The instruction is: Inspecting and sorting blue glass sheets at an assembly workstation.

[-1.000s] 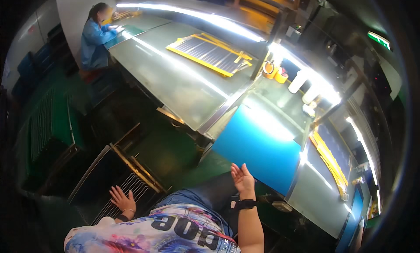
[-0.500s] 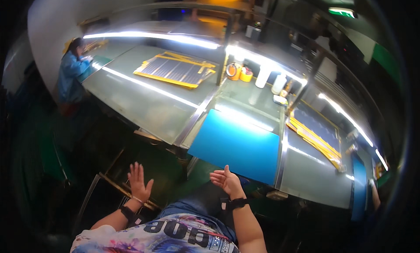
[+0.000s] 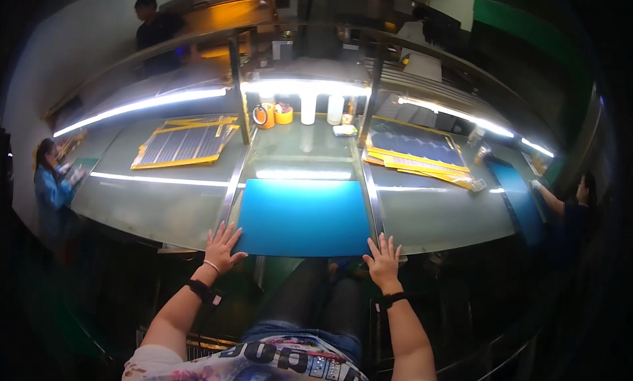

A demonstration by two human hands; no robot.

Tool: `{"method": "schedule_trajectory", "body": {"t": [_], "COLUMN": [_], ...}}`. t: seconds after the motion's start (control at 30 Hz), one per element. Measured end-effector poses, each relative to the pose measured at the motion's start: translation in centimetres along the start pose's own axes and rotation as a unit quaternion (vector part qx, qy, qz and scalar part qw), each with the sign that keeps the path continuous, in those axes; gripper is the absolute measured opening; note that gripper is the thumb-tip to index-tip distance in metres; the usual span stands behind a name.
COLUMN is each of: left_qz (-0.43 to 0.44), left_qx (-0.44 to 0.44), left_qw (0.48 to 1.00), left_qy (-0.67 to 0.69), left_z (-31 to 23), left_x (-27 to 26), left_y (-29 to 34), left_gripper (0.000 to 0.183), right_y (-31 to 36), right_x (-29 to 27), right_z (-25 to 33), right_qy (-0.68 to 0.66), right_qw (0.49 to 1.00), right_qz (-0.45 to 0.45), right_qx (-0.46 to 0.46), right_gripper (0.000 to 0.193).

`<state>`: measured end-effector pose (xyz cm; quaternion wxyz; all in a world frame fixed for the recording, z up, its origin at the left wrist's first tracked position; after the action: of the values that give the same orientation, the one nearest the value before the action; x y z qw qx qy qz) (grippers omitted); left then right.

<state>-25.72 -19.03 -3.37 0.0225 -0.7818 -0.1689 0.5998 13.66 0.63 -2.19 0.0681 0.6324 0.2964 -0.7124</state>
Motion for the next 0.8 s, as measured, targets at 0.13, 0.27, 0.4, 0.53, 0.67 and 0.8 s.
{"method": "schedule_trajectory", "body": {"t": [0.13, 0.27, 0.4, 0.53, 0.67, 0.8], "left_qz": [-0.047, -0.078, -0.105, -0.11, -0.097, -0.163], "left_qx": [-0.009, 0.0, 0.005, -0.02, -0.021, 0.098], "left_qw": [0.999, 0.997, 0.994, 0.992, 0.993, 0.976], "left_qy": [0.019, 0.017, 0.026, 0.054, 0.066, -0.107], "left_z": [0.1, -1.1, -1.3, -0.8, -2.1, -3.9], "left_x": [-0.6, -1.0, -0.9, -0.9, -2.1, -3.0], "left_y": [-0.5, -1.1, -0.3, 0.6, 0.5, 0.5], "left_gripper": [0.068, 0.064, 0.064, 0.064, 0.062, 0.052], "right_y": [-0.3, -0.1, 0.5, 1.1, 1.4, 1.1], "right_x": [0.6, -0.5, -1.0, -0.8, -1.1, -1.1], "right_z": [0.8, 0.5, 0.7, 0.9, 1.0, 1.1], "right_qy": [0.043, 0.063, 0.069, 0.07, 0.068, 0.08], "right_qw": [0.998, 0.995, 0.991, 0.988, 0.987, 0.986], "right_qz": [-0.046, -0.079, -0.112, -0.131, -0.138, -0.137], "right_qx": [0.014, 0.024, 0.033, 0.04, 0.041, 0.044], "right_gripper": [0.045, 0.046, 0.049, 0.048, 0.046, 0.045]}}
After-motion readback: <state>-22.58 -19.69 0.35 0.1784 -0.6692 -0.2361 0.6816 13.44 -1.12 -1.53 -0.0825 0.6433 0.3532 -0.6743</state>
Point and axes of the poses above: each hand's wrist, its own y-axis away from the middle knuckle, its own x-axis out of the palm, z = x × y, the point moved 9 cm from there along -y, towards the middle knuckle, and after that the axes turned 13 degrees about y, right-handed, at the moved point
